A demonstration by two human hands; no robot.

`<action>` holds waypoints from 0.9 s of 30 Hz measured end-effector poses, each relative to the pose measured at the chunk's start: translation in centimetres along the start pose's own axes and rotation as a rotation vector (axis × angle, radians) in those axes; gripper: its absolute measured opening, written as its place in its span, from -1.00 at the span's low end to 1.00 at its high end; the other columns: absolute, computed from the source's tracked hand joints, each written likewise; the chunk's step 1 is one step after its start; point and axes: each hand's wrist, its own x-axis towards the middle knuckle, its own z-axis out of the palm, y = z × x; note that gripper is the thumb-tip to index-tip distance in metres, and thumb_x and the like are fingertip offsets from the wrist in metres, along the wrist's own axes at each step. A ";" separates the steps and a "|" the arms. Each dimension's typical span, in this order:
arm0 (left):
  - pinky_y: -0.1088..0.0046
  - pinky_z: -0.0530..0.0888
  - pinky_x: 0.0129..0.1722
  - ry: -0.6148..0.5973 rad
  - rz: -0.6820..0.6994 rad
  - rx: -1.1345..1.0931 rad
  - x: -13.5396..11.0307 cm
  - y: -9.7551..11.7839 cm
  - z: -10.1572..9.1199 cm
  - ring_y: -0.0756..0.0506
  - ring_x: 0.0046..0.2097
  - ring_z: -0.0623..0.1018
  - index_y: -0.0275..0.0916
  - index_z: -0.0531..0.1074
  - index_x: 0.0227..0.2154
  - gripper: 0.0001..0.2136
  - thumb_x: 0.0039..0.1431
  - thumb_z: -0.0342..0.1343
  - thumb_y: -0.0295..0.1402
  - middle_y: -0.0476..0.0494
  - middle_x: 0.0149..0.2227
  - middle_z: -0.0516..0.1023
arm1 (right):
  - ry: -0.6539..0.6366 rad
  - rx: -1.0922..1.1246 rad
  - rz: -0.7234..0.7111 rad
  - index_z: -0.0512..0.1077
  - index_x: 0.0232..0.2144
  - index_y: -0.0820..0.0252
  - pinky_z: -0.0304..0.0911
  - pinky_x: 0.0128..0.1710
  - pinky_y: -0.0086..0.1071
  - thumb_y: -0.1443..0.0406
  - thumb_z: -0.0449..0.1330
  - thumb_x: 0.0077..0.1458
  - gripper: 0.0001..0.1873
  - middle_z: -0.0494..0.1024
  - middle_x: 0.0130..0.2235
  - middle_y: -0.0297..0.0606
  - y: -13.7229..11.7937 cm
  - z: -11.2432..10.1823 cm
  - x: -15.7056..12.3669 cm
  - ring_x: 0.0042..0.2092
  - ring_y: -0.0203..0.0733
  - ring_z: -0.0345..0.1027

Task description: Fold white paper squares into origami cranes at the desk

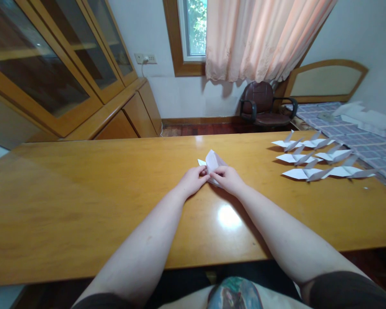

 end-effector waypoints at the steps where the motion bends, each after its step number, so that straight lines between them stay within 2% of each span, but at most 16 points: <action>1: 0.39 0.41 -0.16 0.002 -0.013 -0.015 0.0 0.0 0.0 -0.10 -0.20 0.53 -0.24 0.43 -0.16 -0.77 0.12 0.06 -0.32 -0.11 -0.24 0.57 | 0.002 0.029 -0.003 0.59 -0.28 0.18 0.14 -0.38 -0.44 0.17 0.12 0.12 -0.71 0.58 -0.38 -0.27 0.0 0.0 0.0 -0.38 -0.27 0.34; 4: 0.39 0.42 -0.18 0.003 -0.032 -0.038 -0.1 0.0 0.0 -0.10 -0.21 0.53 -0.24 0.44 -0.19 -0.79 0.11 0.06 -0.35 -0.11 -0.25 0.58 | -0.021 0.090 -0.059 0.56 -0.14 0.15 0.19 -0.34 -0.43 0.19 0.14 0.13 -0.69 0.60 -0.30 -0.26 -0.1 0.1 0.0 -0.37 -0.27 0.34; 7: 0.39 0.43 -0.23 0.005 -0.048 -0.028 0.0 -0.2 0.0 -0.10 -0.25 0.53 -0.25 0.44 -0.28 -0.85 0.10 0.06 -0.35 -0.12 -0.29 0.58 | -0.061 0.111 -0.116 0.57 -0.18 0.19 0.22 -0.26 -0.39 0.20 0.16 0.11 -0.71 0.60 -0.29 -0.22 0.0 0.2 0.1 -0.30 -0.23 0.36; 11: 0.38 0.43 -0.23 0.003 -0.055 -0.008 0.0 -0.3 0.1 -0.11 -0.25 0.52 -0.26 0.45 -0.28 -0.83 0.09 0.09 -0.32 -0.13 -0.28 0.58 | -0.120 0.152 -0.081 0.57 -0.22 0.20 0.24 -0.18 -0.35 0.19 0.15 0.11 -0.72 0.60 -0.24 -0.21 0.2 0.3 0.2 -0.22 -0.17 0.39; 16: 0.40 0.41 -0.26 -0.009 -0.048 0.034 0.0 0.0 0.0 -0.10 -0.28 0.51 -0.26 0.46 -0.29 -0.82 0.08 0.12 -0.29 -0.11 -0.30 0.57 | -0.039 0.029 0.044 0.57 -0.40 0.23 0.18 -0.30 -0.40 0.21 0.10 0.11 -0.72 0.57 -0.40 -0.29 0.5 0.3 0.5 -0.32 -0.21 0.36; 21: 0.39 0.41 -0.19 -0.012 -0.063 0.007 0.1 0.1 0.0 -0.10 -0.23 0.52 -0.22 0.46 -0.13 -0.72 0.05 0.14 -0.35 -0.09 -0.26 0.58 | 0.050 -0.090 0.120 0.52 -0.48 0.25 0.12 -0.39 -0.42 0.24 0.12 0.06 -0.76 0.51 -0.47 -0.29 0.2 0.1 0.6 -0.39 -0.25 0.31; 27: 0.37 0.42 -0.14 0.001 -0.055 0.031 0.0 0.3 0.2 -0.12 -0.19 0.53 -0.18 0.46 -0.07 -0.67 0.05 0.15 -0.34 -0.13 -0.23 0.60 | 0.035 -0.207 0.150 0.47 -0.50 0.20 0.09 -0.45 -0.45 0.20 0.24 -0.04 -0.83 0.50 -0.47 -0.30 0.2 -0.2 0.4 -0.44 -0.28 0.30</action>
